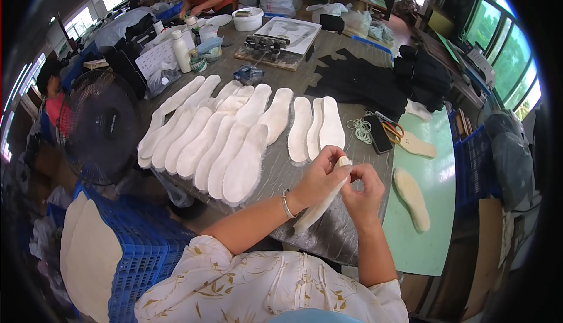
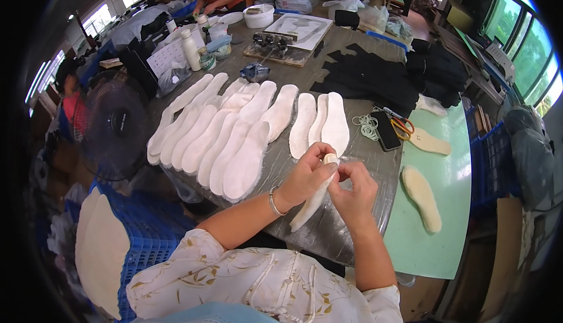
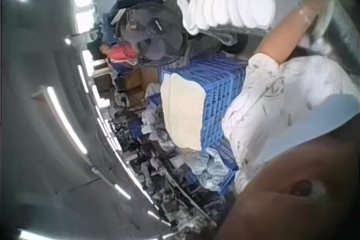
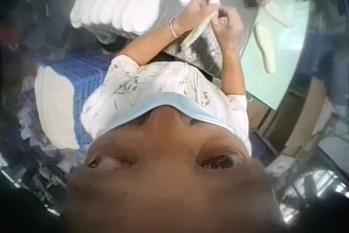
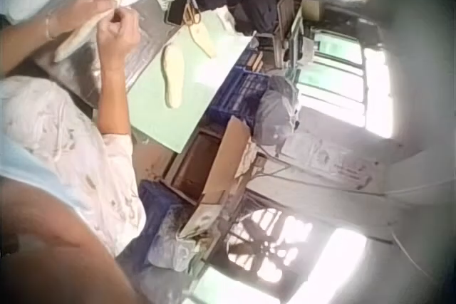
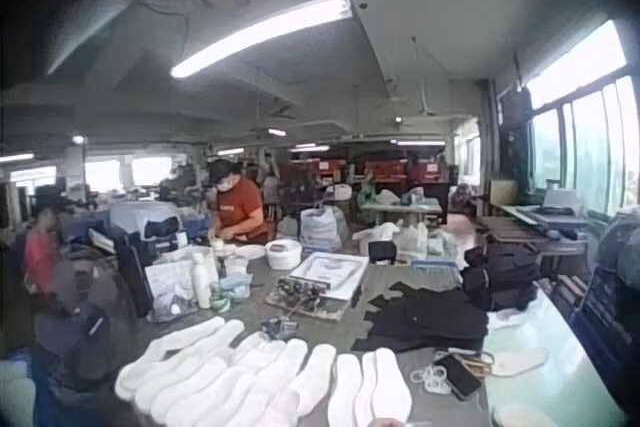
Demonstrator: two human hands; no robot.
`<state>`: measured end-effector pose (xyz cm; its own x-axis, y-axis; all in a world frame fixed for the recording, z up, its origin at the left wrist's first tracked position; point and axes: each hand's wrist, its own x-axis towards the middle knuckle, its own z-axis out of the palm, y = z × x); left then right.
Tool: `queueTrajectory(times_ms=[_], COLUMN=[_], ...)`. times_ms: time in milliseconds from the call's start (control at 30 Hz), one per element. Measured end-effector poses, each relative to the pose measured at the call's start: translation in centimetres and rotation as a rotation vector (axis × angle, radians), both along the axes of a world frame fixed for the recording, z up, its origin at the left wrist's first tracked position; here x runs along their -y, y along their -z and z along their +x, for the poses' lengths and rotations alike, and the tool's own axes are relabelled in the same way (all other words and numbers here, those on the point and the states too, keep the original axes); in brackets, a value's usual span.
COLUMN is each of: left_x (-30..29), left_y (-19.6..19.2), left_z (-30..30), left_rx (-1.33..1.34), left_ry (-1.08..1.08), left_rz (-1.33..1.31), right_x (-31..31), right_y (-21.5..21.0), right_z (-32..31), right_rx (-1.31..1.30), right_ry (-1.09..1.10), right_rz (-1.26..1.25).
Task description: Assembling shoe insoles by aligning and pressing a plush top layer onto a base.
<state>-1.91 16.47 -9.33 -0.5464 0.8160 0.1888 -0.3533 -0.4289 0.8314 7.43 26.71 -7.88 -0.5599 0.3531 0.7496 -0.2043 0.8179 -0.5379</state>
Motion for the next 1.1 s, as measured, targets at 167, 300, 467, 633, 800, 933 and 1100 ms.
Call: queueTrajectory(times_ms=[167,300,467,633,800,933,1100], left_x=[0.0,0.4,0.0,1.6,2.7,2.3,2.6], left_y=[1.3,0.1,0.5,-0.2,-5.4,-8.4,-10.1], left_z=[-1.2,-1.7,-1.7,-4.3,-7.6,-8.7,-9.4], left_rx=[-0.136,-0.116,-0.167,-0.337,-0.618,-0.689,-0.821], left_ry=[-0.044,0.178,0.117,-0.006,0.04,0.149,0.202], left_rz=[-0.017,-0.031,-0.039,-0.214,-0.586,-0.697,-0.854], right_x=[-0.2,-1.0,-1.5,-2.1,-1.4,-0.7,0.8], right_y=[1.1,0.9,0.8,-1.4,-2.5,-2.0,-1.8], right_z=[0.3,0.4,0.8,0.0,-1.2,-1.9,-2.7], right_rx=[-0.004,0.049,0.078,0.231,0.208,0.057,0.003], right_ry=[-0.04,-0.23,-0.255,-0.2,-0.268,-0.122,-0.036], right_rz=[-0.071,-0.354,-0.713,-0.35,-0.227,0.072,0.431])
